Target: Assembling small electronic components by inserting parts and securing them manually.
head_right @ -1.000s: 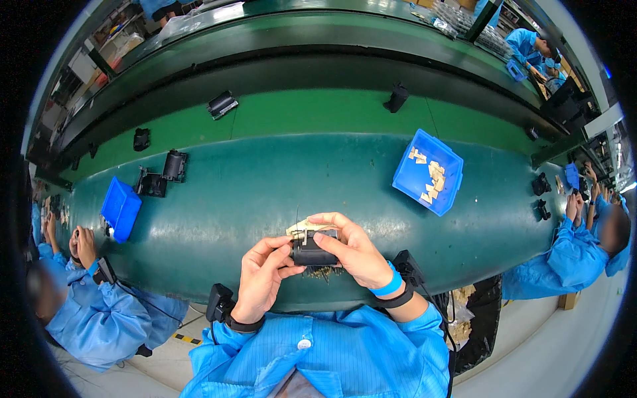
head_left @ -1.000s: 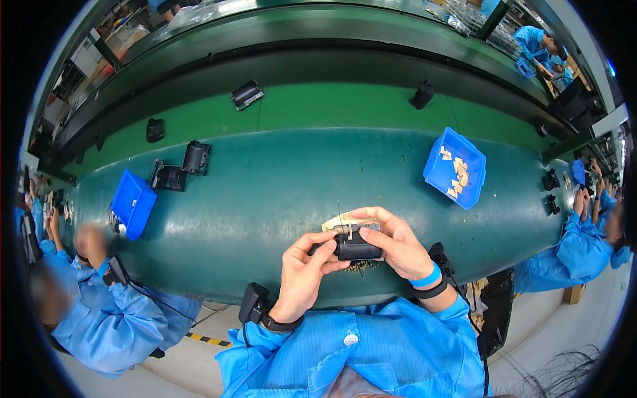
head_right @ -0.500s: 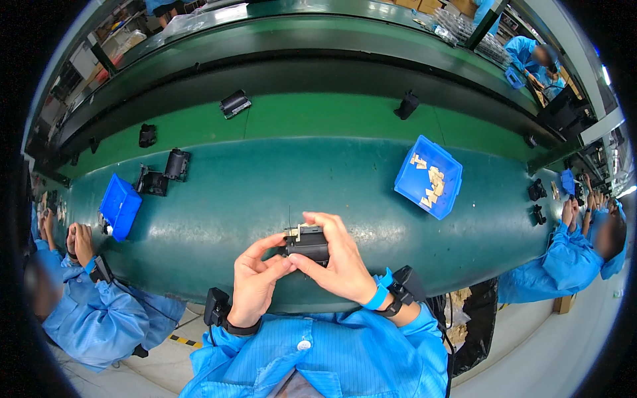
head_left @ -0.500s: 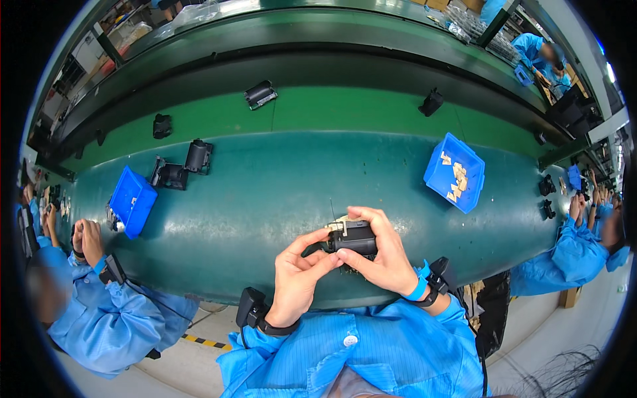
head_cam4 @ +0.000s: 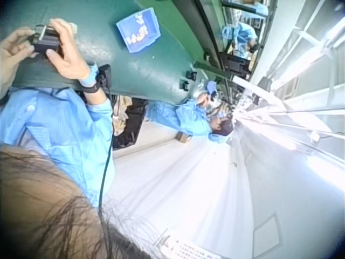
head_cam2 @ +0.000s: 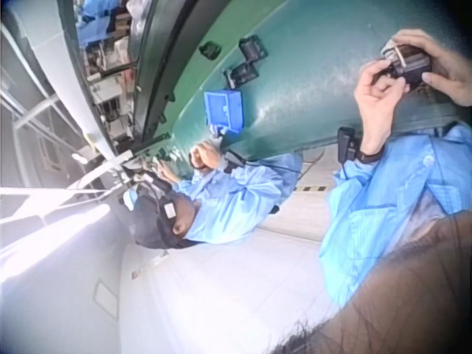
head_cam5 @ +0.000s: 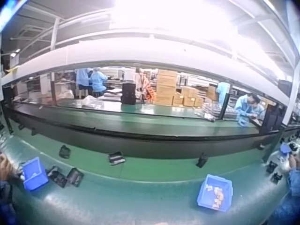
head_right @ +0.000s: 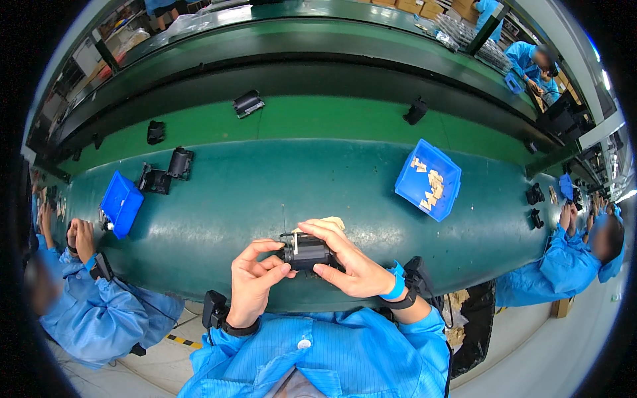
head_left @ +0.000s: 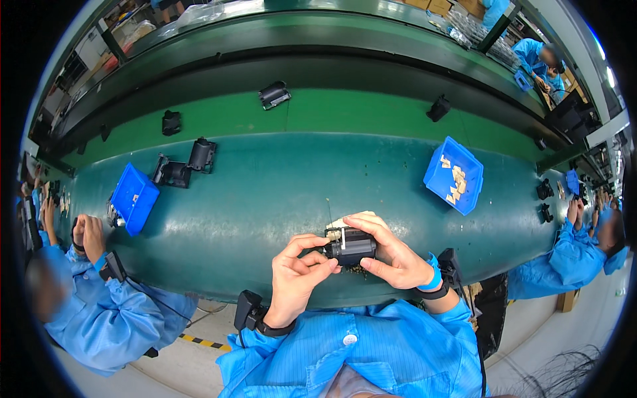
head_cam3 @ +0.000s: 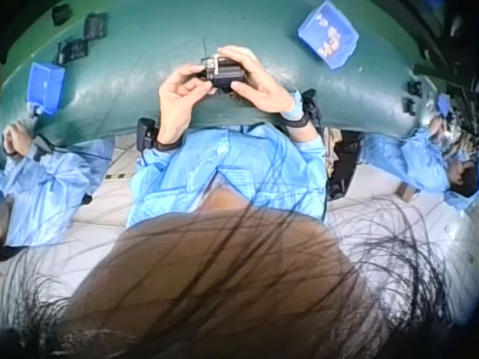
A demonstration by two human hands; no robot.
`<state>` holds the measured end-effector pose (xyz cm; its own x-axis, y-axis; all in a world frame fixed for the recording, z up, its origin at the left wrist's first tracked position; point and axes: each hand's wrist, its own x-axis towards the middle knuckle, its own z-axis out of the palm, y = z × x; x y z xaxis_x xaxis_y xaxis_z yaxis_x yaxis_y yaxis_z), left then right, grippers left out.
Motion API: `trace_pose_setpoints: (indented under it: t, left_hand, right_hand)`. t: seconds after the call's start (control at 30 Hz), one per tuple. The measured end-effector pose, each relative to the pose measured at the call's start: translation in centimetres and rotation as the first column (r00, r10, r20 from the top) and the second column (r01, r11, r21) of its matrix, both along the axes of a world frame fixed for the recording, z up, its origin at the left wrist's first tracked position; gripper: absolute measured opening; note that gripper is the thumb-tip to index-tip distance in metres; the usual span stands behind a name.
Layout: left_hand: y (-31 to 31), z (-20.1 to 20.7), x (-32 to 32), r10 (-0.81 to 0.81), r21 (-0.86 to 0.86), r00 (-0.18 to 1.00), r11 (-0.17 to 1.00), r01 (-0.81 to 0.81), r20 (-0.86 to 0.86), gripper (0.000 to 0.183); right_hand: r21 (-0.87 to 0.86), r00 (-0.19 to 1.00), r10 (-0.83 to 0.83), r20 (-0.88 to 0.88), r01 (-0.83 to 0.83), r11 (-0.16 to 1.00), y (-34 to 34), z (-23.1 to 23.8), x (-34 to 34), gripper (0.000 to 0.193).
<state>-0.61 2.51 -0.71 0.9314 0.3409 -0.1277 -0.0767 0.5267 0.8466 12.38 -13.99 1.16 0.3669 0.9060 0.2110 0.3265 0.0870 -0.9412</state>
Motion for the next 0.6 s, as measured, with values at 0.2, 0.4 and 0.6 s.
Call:
trace_pose_setpoints:
  t: [0.2,0.4,0.6]
  left_hand:
    - [0.2,0.2,0.2,0.043,-0.065,0.999,0.997,-0.043,0.002,0.025]
    - [2.0,-0.5,1.0,0.089,-0.045,0.996,0.995,-0.088,0.022,0.014]
    - [6.3,0.6,4.8,0.211,0.051,0.971,0.977,-0.206,-0.114,0.024]
  right_hand:
    - [-0.038,0.999,-0.037,0.035,0.039,0.999,0.6,0.8,-0.2,0.068]
    - [-0.288,0.869,0.046,0.492,0.113,0.951,2.7,4.3,-0.4,0.068]
    - [-0.048,0.732,-0.209,0.649,0.313,0.949,8.4,2.4,7.4,0.056]
